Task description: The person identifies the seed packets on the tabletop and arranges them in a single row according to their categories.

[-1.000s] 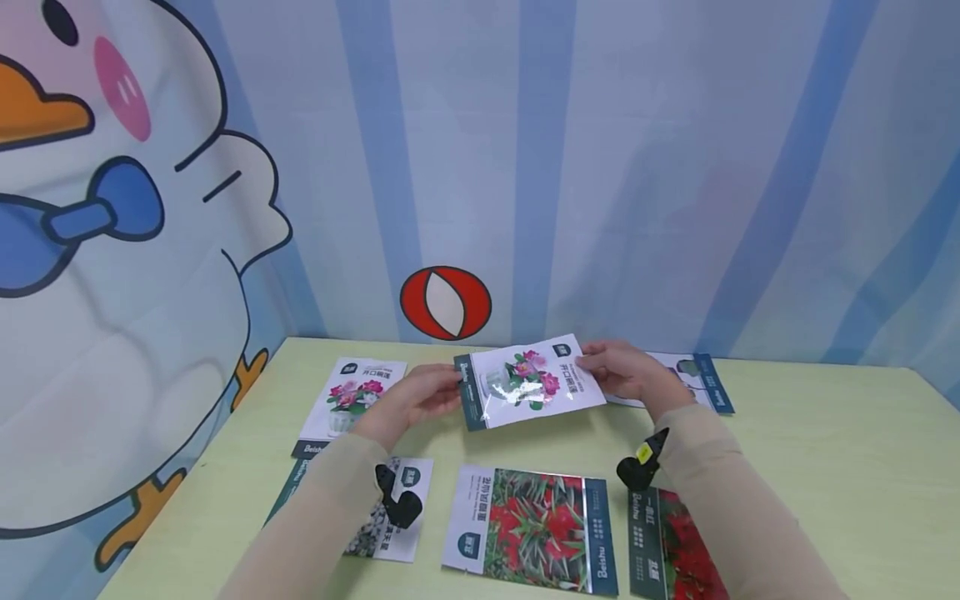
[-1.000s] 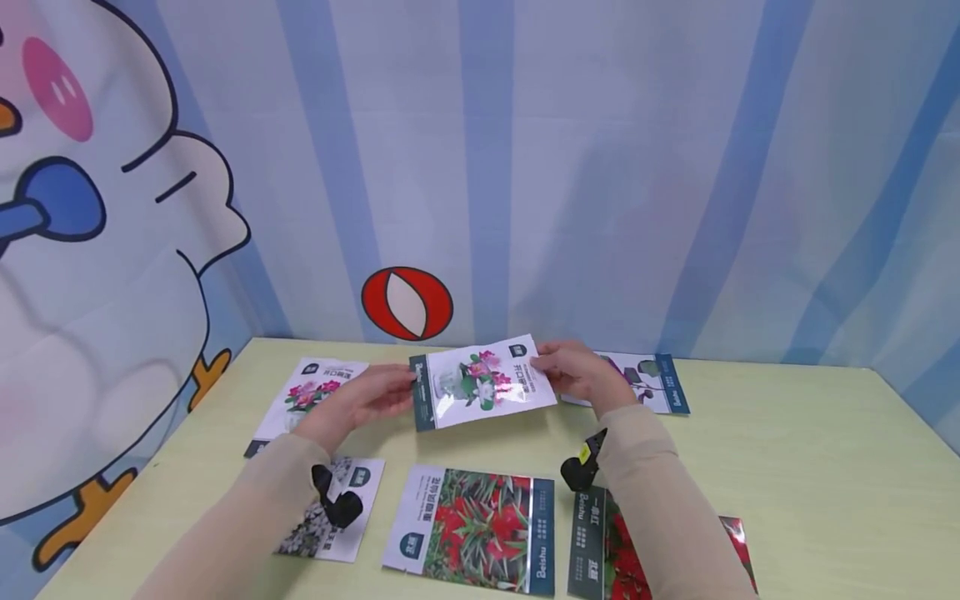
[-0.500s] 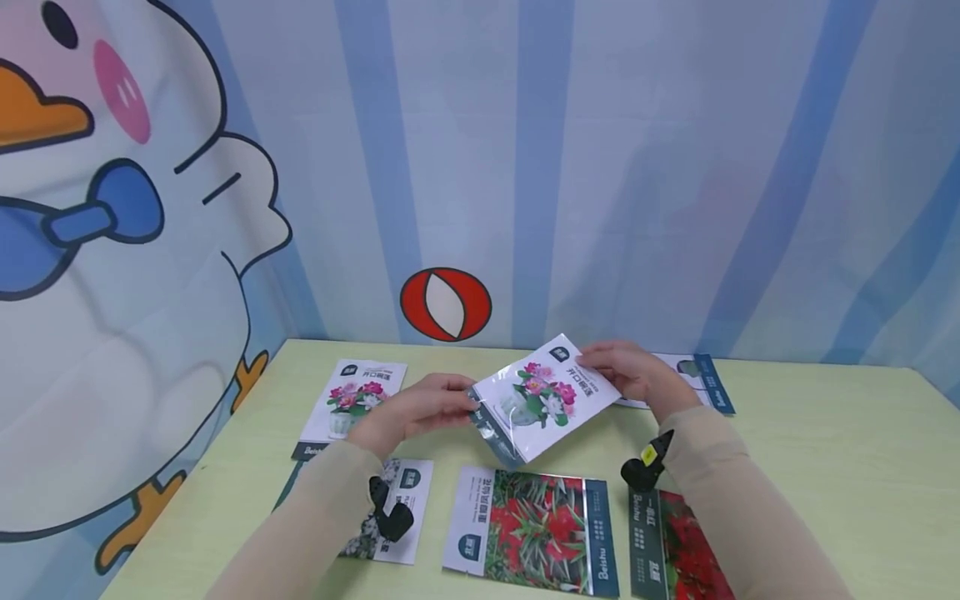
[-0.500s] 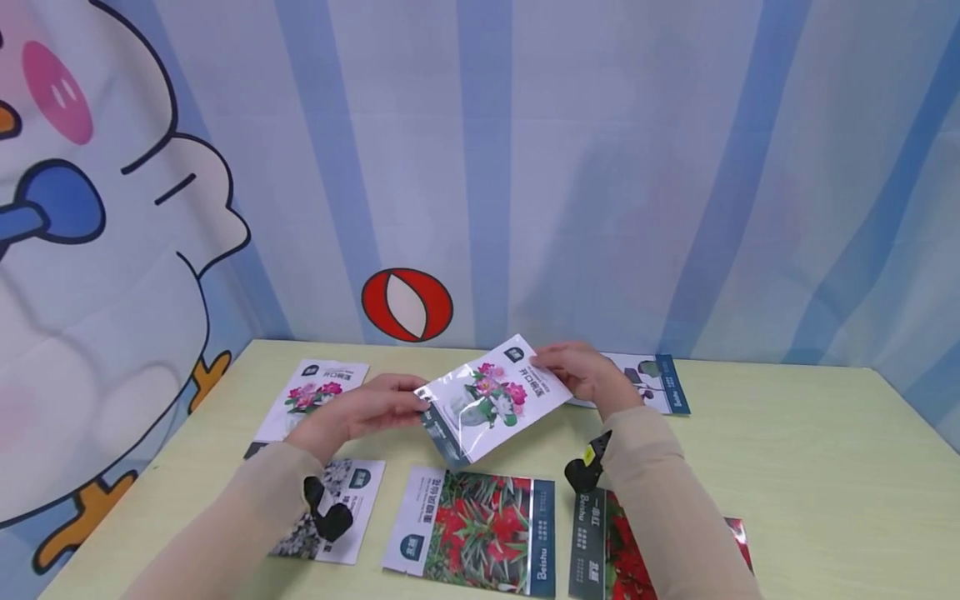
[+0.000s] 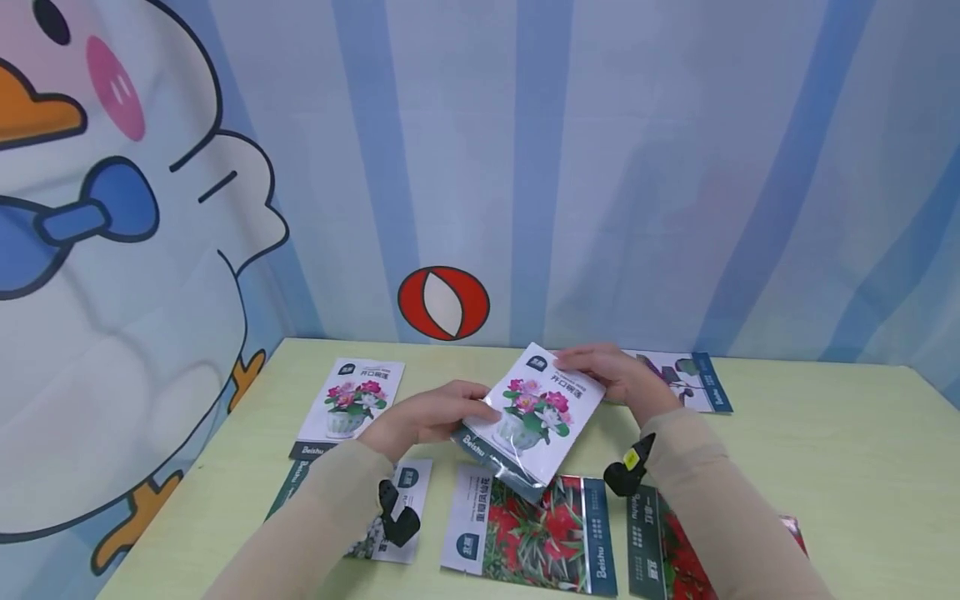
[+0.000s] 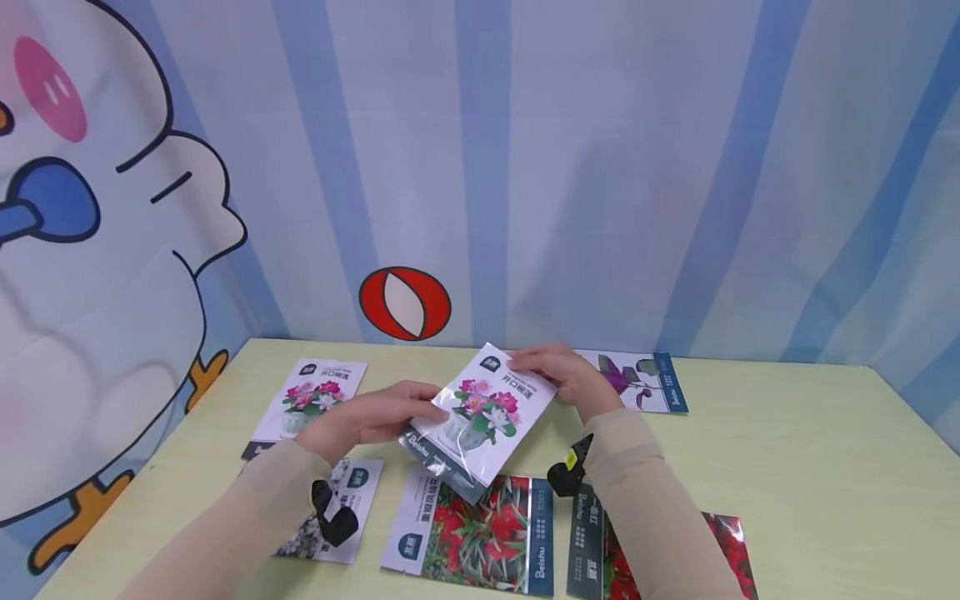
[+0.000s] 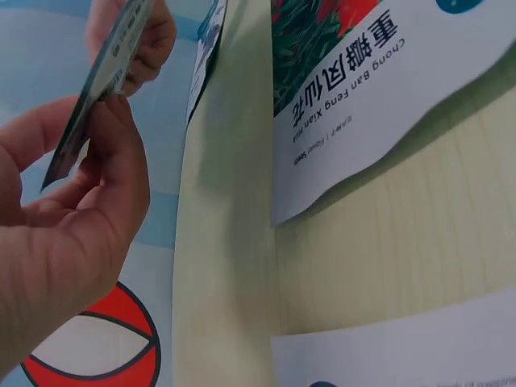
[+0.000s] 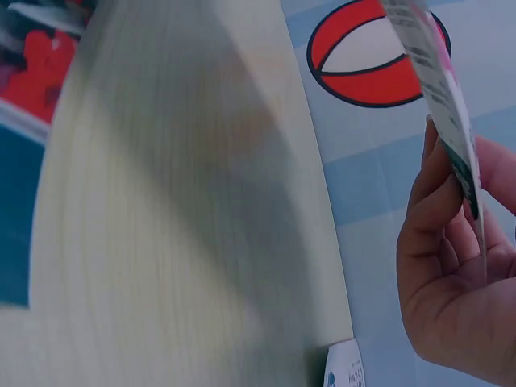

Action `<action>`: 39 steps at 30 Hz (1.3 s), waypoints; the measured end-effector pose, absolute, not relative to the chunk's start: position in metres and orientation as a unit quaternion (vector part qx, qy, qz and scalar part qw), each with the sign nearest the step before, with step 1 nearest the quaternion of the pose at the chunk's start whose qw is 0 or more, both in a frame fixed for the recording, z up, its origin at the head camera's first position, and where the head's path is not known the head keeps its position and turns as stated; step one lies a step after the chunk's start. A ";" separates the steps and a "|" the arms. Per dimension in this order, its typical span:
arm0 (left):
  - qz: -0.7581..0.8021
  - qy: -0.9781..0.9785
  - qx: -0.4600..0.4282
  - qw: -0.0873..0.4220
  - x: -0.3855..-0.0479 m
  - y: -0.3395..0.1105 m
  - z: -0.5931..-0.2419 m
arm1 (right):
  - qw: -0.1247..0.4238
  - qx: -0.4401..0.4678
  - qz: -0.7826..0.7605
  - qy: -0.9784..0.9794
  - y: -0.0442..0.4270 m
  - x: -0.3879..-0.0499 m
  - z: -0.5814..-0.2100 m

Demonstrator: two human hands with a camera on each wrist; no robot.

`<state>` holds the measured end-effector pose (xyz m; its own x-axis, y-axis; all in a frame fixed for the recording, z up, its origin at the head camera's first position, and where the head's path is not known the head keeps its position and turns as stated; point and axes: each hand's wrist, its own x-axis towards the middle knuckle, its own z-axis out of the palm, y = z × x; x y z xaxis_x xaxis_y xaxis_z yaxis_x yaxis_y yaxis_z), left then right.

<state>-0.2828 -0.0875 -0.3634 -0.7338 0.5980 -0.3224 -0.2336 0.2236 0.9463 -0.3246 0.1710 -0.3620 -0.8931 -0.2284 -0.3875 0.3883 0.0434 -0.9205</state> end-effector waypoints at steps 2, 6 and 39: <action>0.607 0.702 0.130 0.350 -0.281 -0.085 -0.362 | 0.229 0.054 -0.691 0.683 0.167 -0.324 -0.362; 0.604 0.703 0.117 0.356 -0.277 -0.080 -0.361 | 0.238 0.031 -0.676 0.696 0.161 -0.323 -0.361; 0.660 0.715 -0.074 0.219 -0.294 -0.114 -0.367 | 0.215 0.122 -0.759 0.603 0.106 -0.290 -0.369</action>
<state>-0.2944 -0.1141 -0.3666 -0.8931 0.1830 -0.4110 -0.3953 0.1171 0.9111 -0.2904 0.1057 -0.3694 -0.8779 -0.1800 -0.4438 0.4730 -0.1809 -0.8623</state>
